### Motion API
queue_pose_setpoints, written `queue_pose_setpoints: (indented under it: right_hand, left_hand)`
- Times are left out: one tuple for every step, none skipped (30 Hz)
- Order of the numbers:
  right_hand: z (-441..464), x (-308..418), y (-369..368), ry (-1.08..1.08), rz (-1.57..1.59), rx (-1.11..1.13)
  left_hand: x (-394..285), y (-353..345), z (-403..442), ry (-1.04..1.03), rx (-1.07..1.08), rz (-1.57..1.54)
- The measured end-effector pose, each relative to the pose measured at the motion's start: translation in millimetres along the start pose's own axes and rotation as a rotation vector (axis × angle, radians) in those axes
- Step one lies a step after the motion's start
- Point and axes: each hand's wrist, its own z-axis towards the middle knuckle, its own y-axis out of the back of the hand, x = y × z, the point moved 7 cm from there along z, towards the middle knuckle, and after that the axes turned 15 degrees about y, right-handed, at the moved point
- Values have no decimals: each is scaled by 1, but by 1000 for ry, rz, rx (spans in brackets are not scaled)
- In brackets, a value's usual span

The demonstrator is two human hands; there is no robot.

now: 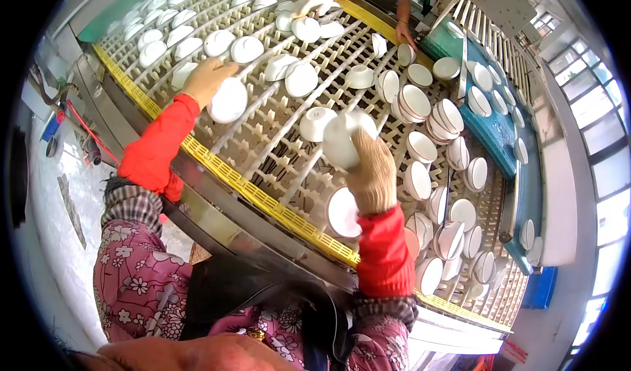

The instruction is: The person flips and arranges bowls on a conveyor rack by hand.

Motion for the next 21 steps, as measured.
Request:
queue_pose_setpoints:
  right_hand:
    - [17, 4, -12, -47, 77, 12]
    - [33, 7, -24, -97, 153, 21]
    - [50, 11, -36, -149, 225, 27]
    - [52, 12, -46, -206, 347, 97]
    - [54, 12, -56, -258, 467, 169]
    - [33, 8, -53, -270, 456, 142]
    - [11, 5, -49, -283, 446, 115]
    - [-11, 2, -46, -295, 436, 88]
    - [-26, 11, -33, -408, 452, 175]
    - [-41, 22, -19, -518, 461, 266]
    - [-53, 31, -7, -505, 361, 325]
    - [-43, 53, 8, -452, 228, 440]
    - [-43, 67, 11, -279, 55, 548]
    - [-67, 69, 13, -249, -95, 614]
    - [-78, 71, 14, -230, -110, 652]
    - [-90, 72, 15, -210, -125, 690]
    - [-89, 72, 16, -202, -3, 696]
    - [-96, 60, 18, -501, 174, 651]
    - [-86, 62, 24, -488, 257, 546]
    - [-91, 55, 24, -770, 452, 428]
    - [-96, 51, 21, -1038, 644, 295]
  left_hand:
    - [3, 7, 0, -113, -188, 287]
    - [-12, 11, -14, -271, -392, 576]
    - [-10, 13, -15, -284, -376, 609]
    - [-4, 15, -18, -288, -355, 641]
    - [1, 18, -22, -289, -340, 672]
    - [3, 31, -33, -179, -289, 585]
    - [10, 39, -28, -100, -264, 594]
    - [23, 48, -18, -14, -230, 602]
    - [35, 53, -14, 72, -185, 613]
    - [33, 55, -17, 115, -160, 586]
    - [37, 54, -16, 161, -186, 569]
    - [37, 51, -14, 199, -215, 553]
    - [37, 48, -12, 234, -244, 538]
    - [29, 47, -19, 233, -292, 575]
    - [30, 45, -19, 241, -311, 563]
    - [33, 43, -18, 246, -327, 553]
    - [34, 40, -18, 249, -341, 544]
    - [23, 41, -28, 256, -294, 549]
    - [21, 39, -32, 243, -307, 568]
    - [19, 38, -33, 229, -323, 585]
    - [20, 38, -33, 219, -343, 596]
